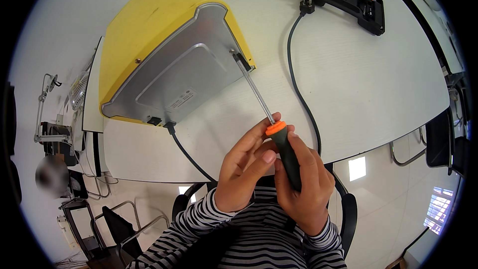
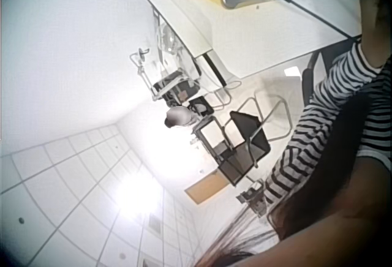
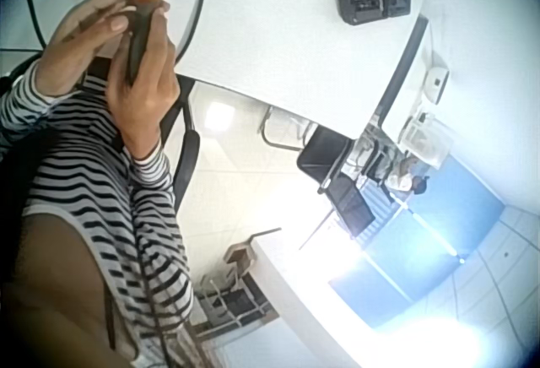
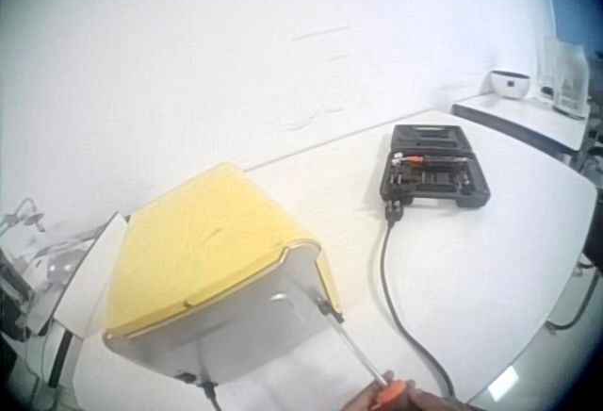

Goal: The person uses a screwdriver to remove and reinsert screws on the back panel of a yellow electronic device. They repeatedly adjust the device's position and handle the power cord while working on the screws.

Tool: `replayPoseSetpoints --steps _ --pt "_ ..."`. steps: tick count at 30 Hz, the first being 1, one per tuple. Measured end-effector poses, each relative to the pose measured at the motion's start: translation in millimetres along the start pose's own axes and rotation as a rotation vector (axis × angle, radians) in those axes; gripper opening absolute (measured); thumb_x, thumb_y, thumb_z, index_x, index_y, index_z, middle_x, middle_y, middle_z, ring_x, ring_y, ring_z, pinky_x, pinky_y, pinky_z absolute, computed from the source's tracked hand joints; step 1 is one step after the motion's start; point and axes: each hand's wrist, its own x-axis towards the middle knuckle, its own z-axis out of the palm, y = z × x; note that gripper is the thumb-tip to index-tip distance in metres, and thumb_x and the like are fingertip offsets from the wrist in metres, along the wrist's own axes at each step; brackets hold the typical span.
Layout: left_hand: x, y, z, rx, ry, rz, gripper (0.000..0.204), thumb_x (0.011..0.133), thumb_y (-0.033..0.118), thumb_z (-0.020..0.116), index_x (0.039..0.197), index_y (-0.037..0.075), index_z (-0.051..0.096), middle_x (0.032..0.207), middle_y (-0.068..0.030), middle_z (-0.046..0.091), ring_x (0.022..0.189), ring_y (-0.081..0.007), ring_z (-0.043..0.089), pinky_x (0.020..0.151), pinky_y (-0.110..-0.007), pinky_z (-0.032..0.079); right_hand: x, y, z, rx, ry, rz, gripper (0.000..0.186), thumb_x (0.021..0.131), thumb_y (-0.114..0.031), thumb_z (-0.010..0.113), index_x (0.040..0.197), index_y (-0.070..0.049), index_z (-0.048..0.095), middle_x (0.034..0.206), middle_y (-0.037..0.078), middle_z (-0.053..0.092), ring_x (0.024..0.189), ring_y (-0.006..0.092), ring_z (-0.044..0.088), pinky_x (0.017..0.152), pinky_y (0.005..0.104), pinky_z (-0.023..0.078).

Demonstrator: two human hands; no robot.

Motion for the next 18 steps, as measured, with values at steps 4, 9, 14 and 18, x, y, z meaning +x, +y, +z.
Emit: replayPoseSetpoints --steps 4,9,14,18 --pt "1.8 0.7 -0.5 0.017 -0.013 0.010 0.048 0.086 0.007 0.042 0.127 -0.006 0.020 0.129 -0.0142 0.030 0.117 -0.0244 0.036 0.095 -0.034 0.034 0.7 -0.4 -0.4 0.012 -0.004 0.014 0.040 0.066 0.003 0.060 0.104 0.004 0.048 0.074 0.015 0.057 0.056 0.0207 0.057 0.048 0.0247 0.044" --pt "1.7 -0.6 -0.4 0.006 -0.009 0.022 0.048 0.086 0.006 0.042 0.126 -0.006 0.020 0.129 -0.0141 0.030 0.117 -0.0247 0.035 0.095 -0.034 0.034 0.9 -1.1 -0.7 0.000 -0.004 0.017 0.039 0.066 0.002 0.061 0.104 0.004 0.048 0.074 0.015 0.057 0.056 0.0211 0.057 0.048 0.0249 0.044" --pt "0.9 0.8 0.7 -0.003 -0.005 0.012 0.048 0.086 0.006 0.042 0.127 -0.006 0.020 0.129 -0.0138 0.030 0.117 -0.0244 0.035 0.095 -0.034 0.034 1.1 -0.8 -1.1 -0.005 -0.001 0.001 0.039 0.066 0.002 0.061 0.104 0.004 0.048 0.076 0.016 0.057 0.058 0.0220 0.058 0.049 0.0253 0.045" --pt "1.3 1.2 -0.2 0.005 -0.024 0.003 0.048 0.086 0.006 0.042 0.127 -0.005 0.020 0.130 -0.0134 0.029 0.117 -0.0240 0.035 0.094 -0.033 0.034 1.7 -1.4 -1.0 0.008 0.001 0.000 0.039 0.066 0.002 0.060 0.104 0.004 0.048 0.076 0.016 0.057 0.058 0.0220 0.058 0.049 0.0254 0.045"
